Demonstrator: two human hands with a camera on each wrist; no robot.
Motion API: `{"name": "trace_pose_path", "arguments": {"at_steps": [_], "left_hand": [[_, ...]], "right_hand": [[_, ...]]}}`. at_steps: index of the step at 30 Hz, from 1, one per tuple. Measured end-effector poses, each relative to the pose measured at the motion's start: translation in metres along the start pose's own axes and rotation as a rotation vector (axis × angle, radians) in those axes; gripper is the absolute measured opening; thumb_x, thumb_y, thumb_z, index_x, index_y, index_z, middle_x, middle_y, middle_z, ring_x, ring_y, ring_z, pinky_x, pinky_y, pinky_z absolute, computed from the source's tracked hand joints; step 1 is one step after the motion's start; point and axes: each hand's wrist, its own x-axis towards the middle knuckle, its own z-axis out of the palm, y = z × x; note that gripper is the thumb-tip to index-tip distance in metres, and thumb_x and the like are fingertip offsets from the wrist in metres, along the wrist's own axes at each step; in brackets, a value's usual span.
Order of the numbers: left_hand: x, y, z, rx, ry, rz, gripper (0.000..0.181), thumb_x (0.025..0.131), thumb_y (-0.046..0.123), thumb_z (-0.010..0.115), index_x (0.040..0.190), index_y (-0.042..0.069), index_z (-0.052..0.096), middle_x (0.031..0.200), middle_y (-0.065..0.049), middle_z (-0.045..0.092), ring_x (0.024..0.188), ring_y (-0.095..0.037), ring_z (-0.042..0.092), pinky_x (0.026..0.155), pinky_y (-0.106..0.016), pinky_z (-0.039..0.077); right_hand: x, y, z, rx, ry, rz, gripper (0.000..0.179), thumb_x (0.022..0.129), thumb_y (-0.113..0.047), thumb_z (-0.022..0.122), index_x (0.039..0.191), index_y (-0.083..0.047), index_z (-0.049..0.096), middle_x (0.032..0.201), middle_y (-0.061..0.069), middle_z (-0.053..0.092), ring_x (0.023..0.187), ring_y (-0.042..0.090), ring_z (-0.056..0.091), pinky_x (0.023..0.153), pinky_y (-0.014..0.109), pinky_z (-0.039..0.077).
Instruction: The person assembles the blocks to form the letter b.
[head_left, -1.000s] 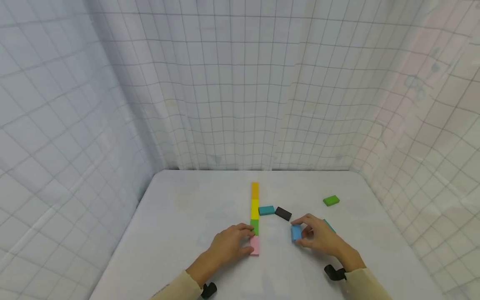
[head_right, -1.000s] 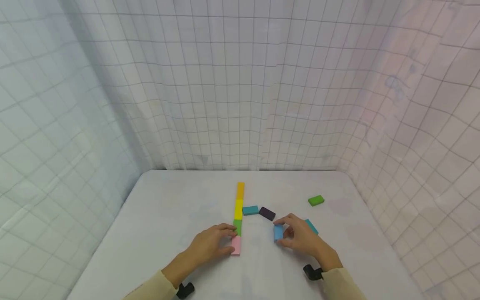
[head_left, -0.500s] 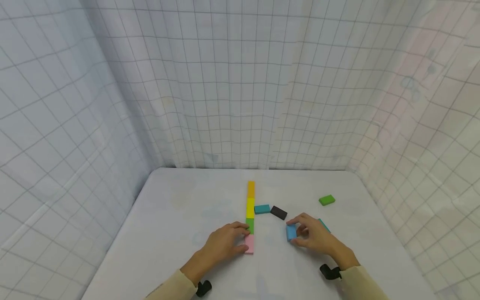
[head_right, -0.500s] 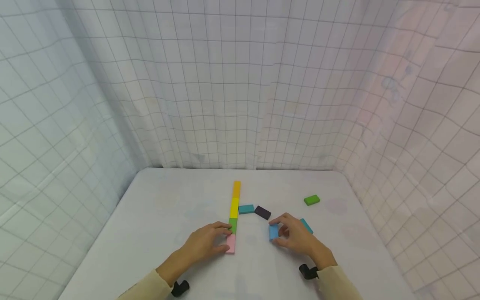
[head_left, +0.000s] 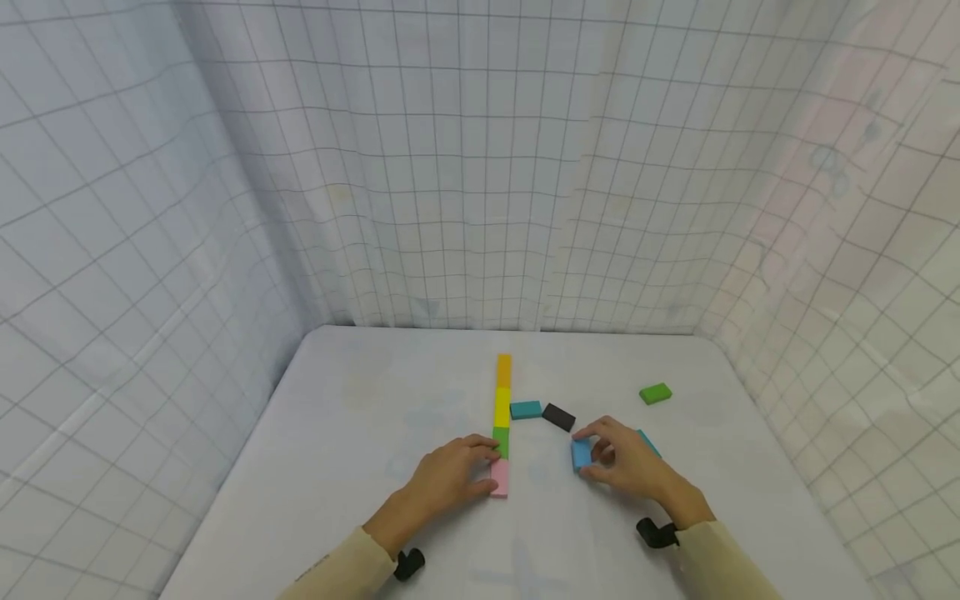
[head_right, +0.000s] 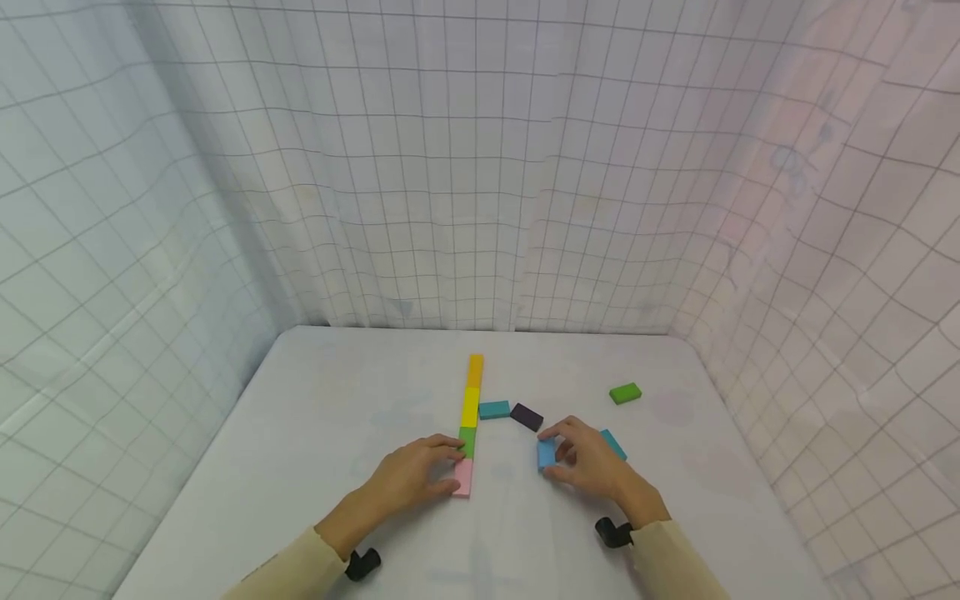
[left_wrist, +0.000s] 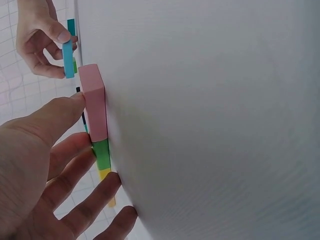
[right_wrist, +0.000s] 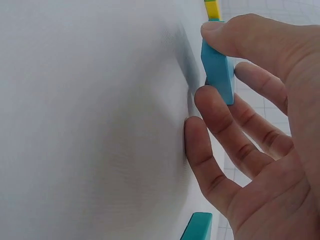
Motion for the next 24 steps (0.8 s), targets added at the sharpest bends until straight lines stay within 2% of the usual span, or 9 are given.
{"name": "trace_pose_path", "arguments": {"at_steps": [11,17,24], "left_hand": [[0.000,-0.004,0.000,0.000,0.006,-0.004,0.048,0.100,0.035,0.095,0.143,0.017,0.084,0.158,0.003,0.076,0.143,-0.027,0.075,0.116,-0.053,0.066],[-0.001,-0.003,0.000,-0.008,0.007,-0.006,0.048,0.100,0.035,0.095,0.143,0.017,0.084,0.158,0.004,0.076,0.144,-0.027,0.075,0.115,-0.054,0.066],[0.000,-0.003,0.000,-0.010,-0.004,-0.024,0.048,0.101,0.036,0.094,0.144,0.018,0.084,0.159,0.004,0.075,0.145,-0.027,0.074,0.116,-0.054,0.066]], "right_hand": [[0.008,-0.002,0.003,-0.011,0.008,0.028,0.039,0.097,-0.011,0.096,0.130,-0.015,0.076,0.126,0.005,0.072,0.097,0.009,0.075,0.082,0.023,0.065],[0.009,-0.002,0.004,-0.007,0.014,0.049,0.033,0.095,-0.009,0.097,0.120,-0.016,0.075,0.122,0.004,0.072,0.095,0.009,0.074,0.082,0.023,0.065],[0.011,-0.002,0.005,-0.017,0.014,0.058,0.033,0.095,-0.010,0.098,0.117,-0.019,0.075,0.124,0.003,0.072,0.094,0.008,0.073,0.082,0.023,0.064]]}}
